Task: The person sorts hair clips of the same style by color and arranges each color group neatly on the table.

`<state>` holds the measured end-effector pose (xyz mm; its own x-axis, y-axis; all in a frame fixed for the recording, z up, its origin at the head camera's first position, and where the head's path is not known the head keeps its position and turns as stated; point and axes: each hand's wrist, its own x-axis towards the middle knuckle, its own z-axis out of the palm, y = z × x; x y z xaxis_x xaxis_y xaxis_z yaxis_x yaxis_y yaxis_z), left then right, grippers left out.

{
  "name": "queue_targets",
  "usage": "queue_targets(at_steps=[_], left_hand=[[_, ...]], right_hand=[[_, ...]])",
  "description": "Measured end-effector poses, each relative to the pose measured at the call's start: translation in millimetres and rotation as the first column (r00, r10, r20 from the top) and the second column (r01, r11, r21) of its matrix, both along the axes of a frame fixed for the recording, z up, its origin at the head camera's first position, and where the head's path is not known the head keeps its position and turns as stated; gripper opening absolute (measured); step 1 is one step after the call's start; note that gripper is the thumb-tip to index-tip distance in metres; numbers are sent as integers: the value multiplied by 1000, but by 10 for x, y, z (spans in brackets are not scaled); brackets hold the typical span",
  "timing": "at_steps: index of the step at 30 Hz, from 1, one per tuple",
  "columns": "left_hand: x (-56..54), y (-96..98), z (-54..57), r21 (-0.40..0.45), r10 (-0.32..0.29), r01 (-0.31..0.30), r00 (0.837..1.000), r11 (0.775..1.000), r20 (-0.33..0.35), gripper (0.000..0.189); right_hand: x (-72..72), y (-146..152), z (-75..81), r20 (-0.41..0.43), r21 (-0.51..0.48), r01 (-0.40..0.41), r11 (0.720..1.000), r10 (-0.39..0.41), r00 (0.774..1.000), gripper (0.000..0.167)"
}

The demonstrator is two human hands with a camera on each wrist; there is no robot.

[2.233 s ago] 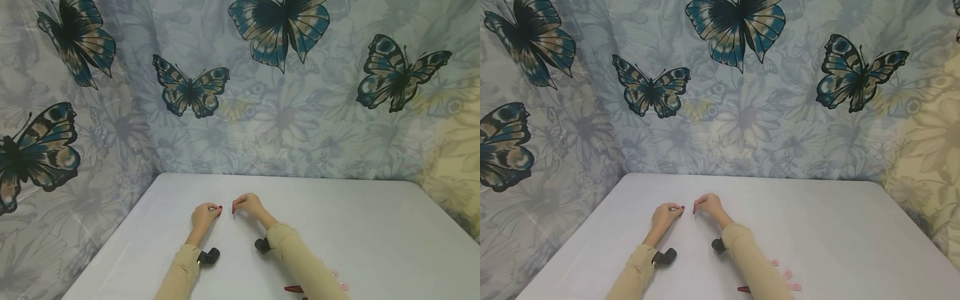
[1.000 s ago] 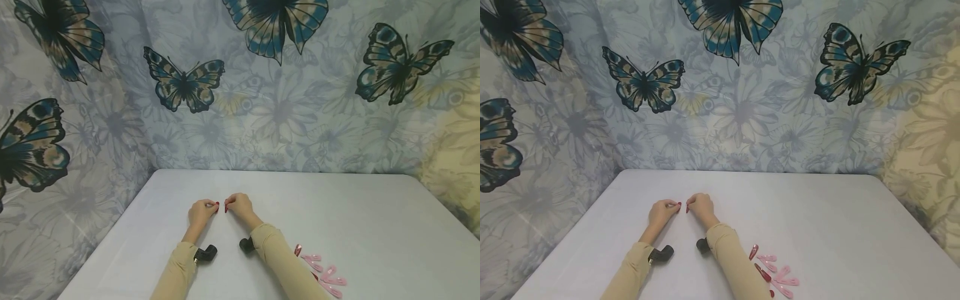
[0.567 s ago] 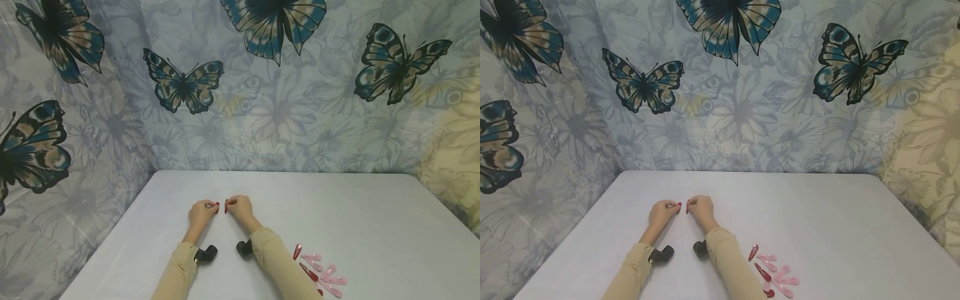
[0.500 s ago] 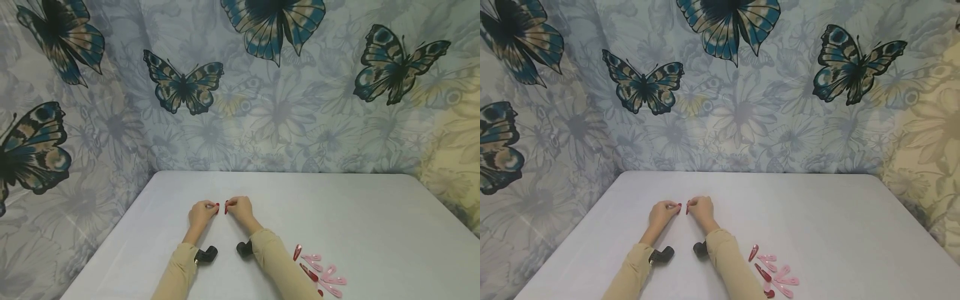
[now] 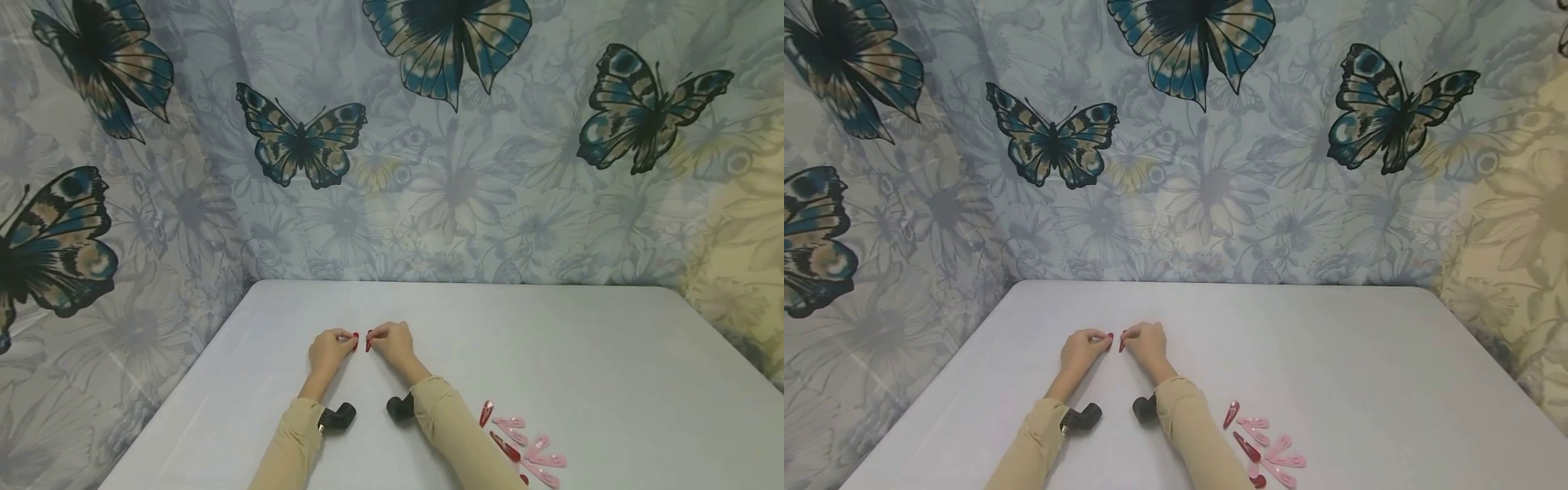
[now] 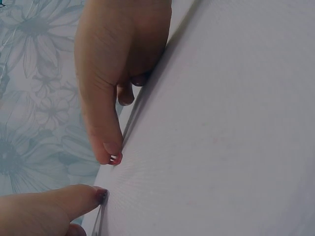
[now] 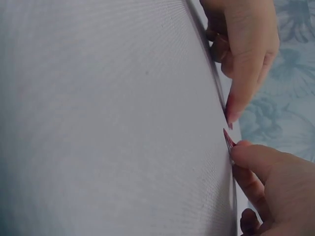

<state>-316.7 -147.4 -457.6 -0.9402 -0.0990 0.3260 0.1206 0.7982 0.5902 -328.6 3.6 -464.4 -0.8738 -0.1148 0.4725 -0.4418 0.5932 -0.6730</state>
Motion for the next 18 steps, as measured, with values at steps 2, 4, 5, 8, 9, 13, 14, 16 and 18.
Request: queue_targets(at_steps=[2, 4, 5, 8, 9, 13, 14, 16, 18], left_hand=[[0, -3, 2, -2, -1, 1, 1000, 1000, 2, 12], [1, 0, 12, -2, -5, 5, 1000, 1000, 2, 13], [3, 3, 22, -2, -5, 5, 1000, 1000, 4, 13], [8, 17, 46, 0, -4, 4, 1000, 1000, 6, 13], [7, 18, 49, 2, -3, 3, 1000, 1000, 7, 13], [8, 9, 42, 6, -4, 4, 1000, 1000, 3, 13], [6, 4, 33, 6, -5, 5, 1000, 1000, 2, 13], [3, -8, 12, 2, -5, 5, 1000, 1000, 2, 14], [0, -14, -10, -1, -2, 2, 1000, 1000, 9, 14]], right_hand=[[4, -2, 9, 18, 12, -2, 1000, 2, 1000, 4], [13, -2, 29, 34, 18, 4, 1000, -4, 999, 4], [15, -1, 41, 40, 21, 7, 1000, -8, 999, 3], [26, 4, 74, 47, 29, 10, 1000, -11, 999, 2], [27, 5, 81, 47, 35, 8, 999, -10, 999, 2], [35, 3, 89, 66, 37, 2, 999, -5, 998, 3], [35, 3, 84, 65, 42, 2, 999, -5, 998, 3], [38, 3, 75, 59, 47, 0, 999, -3, 998, 4], [46, 2, 69, 66, 47, -2, 999, -2, 998, 3]])
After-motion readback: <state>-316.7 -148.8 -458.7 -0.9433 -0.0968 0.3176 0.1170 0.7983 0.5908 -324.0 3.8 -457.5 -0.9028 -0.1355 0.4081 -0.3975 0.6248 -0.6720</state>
